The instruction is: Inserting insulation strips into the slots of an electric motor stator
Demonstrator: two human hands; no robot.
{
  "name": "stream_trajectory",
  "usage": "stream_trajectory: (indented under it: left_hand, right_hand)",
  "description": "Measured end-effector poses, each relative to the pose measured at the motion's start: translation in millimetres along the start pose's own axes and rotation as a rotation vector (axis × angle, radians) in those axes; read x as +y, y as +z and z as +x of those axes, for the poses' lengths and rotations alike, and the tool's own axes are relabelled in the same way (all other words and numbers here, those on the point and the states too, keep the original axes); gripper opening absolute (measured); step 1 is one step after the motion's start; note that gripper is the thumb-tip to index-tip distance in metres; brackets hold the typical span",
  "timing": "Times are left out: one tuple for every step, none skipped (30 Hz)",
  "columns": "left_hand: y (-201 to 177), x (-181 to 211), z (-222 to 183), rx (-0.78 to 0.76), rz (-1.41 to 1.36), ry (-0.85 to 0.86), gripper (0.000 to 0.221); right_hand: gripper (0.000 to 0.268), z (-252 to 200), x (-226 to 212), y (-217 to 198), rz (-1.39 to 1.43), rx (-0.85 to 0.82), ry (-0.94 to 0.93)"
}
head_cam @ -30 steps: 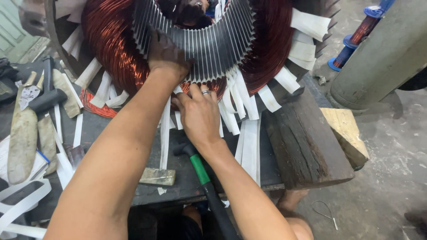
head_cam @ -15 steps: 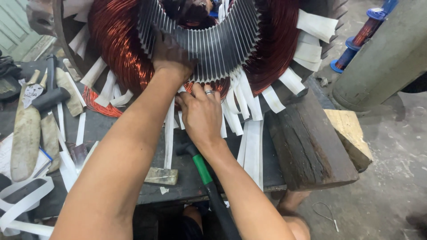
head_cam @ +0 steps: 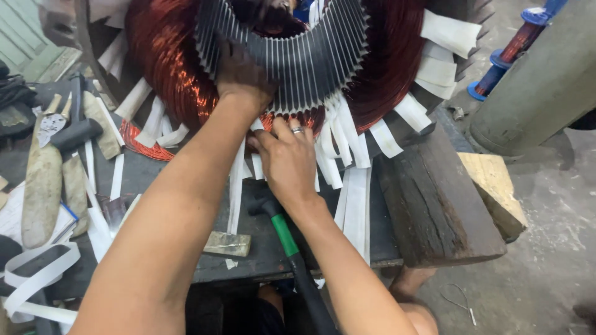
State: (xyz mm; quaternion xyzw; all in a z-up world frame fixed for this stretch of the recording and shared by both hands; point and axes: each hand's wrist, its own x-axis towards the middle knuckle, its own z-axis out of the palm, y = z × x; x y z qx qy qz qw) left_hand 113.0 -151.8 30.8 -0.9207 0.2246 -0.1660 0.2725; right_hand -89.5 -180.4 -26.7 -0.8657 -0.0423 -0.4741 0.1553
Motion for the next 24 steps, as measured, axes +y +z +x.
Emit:
stream_trajectory:
  left_hand:
    - [3,2,-1,-0.003,0.001,-0.005,0.089]
    - [5,4,-2,0.021,-0.029,0.003,0.085]
    - [5,2,1,0.053,-0.058,0.004,0.082]
    - [2,-2,2,0.058,-0.053,-0.008,0.082]
    - [1,-1,1,0.045,-0.046,-0.007,0.086]
    - [0,1,0,0.033,-0.039,-0.006,0.090]
    - [1,0,2,0.032,-0.041,-0.012,0.090]
    - [3,-1,3,0.043,-0.039,-0.021,0.095]
    - [3,0,3,0.056,-0.036,-0.023,0.100]
    - [4,2,-1,0.057,-0.037,-0.024,0.100]
    - [0,1,-2,0.044,-0.020,-0.019,0.094]
    - [-3,1,-3,0.031,-0.004,-0.014,0.087]
    - [-5,1,-4,0.037,-0.005,-0.014,0.087]
    - [-7,0,-5,0.015,-0.002,-0.018,0.087]
    - [-8,0,-5,-0.008,0.001,-0.021,0.088]
    - [-26,-3,-17,-0.003,-0.001,-0.021,0.088]
    - [-41,-7,-31,0.014,-0.252,-0.065,0.073]
    - [-57,-12,-45,0.031,-0.504,-0.109,0.059]
    - [-43,-7,-38,0.032,-0.502,-0.109,0.059]
    - [-30,-2,-31,0.039,-0.316,-0.087,0.070]
    - [-17,2,-22,0.048,-0.128,-0.064,0.082]
    - [-18,1,-23,0.052,-0.126,-0.065,0.082]
    - [-18,1,-24,0.046,-0.141,-0.052,0.080]
    - [-19,1,-24,0.040,-0.156,-0.039,0.077]
  right_hand:
    - [0.022,-2,2,1,0.005,-0.001,-0.003]
    - [0.022,-4,3,2,0.005,-0.014,-0.007]
    - [0.022,-2,5,5,0.006,-0.020,-0.018]
    - [0.022,2,1,4,0.011,-0.012,-0.028]
    - [0.024,2,-2,2,-0.007,-0.002,-0.017]
    - [0.026,2,-4,0,-0.025,0.007,-0.007]
    - [0.026,2,-4,2,-0.023,0.006,-0.013]
    - [0.026,3,-4,3,-0.031,-0.009,0.007]
    - [0.025,2,-5,3,-0.041,-0.022,0.032]
    - [0.025,-1,-5,3,-0.042,-0.022,0.031]
    - [0.025,0,-4,3,-0.048,-0.022,0.026]
    - [0.026,1,-4,3,-0.053,-0.021,0.021]
    - [0.026,0,-4,2,-0.057,-0.017,0.019]
    - [0.025,0,-4,1,-0.048,-0.013,0.016]
    - [0.024,1,-4,1,-0.039,-0.009,0.014]
    - [0.024,0,1,4,-0.043,-0.006,0.012]
    - [0.024,-2,4,7,-0.012,-0.010,0.018]
    - [0.025,-5,6,10,0.019,-0.015,0.024]
    - [0.025,-6,7,11,0.020,-0.013,0.024]
    - [0.025,-6,8,11,0.028,-0.011,0.016]
    - [0.024,-6,9,13,0.035,-0.006,0.009]
    - [0.024,-6,9,13,0.035,-0.002,0.008]
    - [0.024,-6,10,13,0.026,0.001,0.000]
    - [0.024,-6,11,13,0.018,0.004,-0.007]
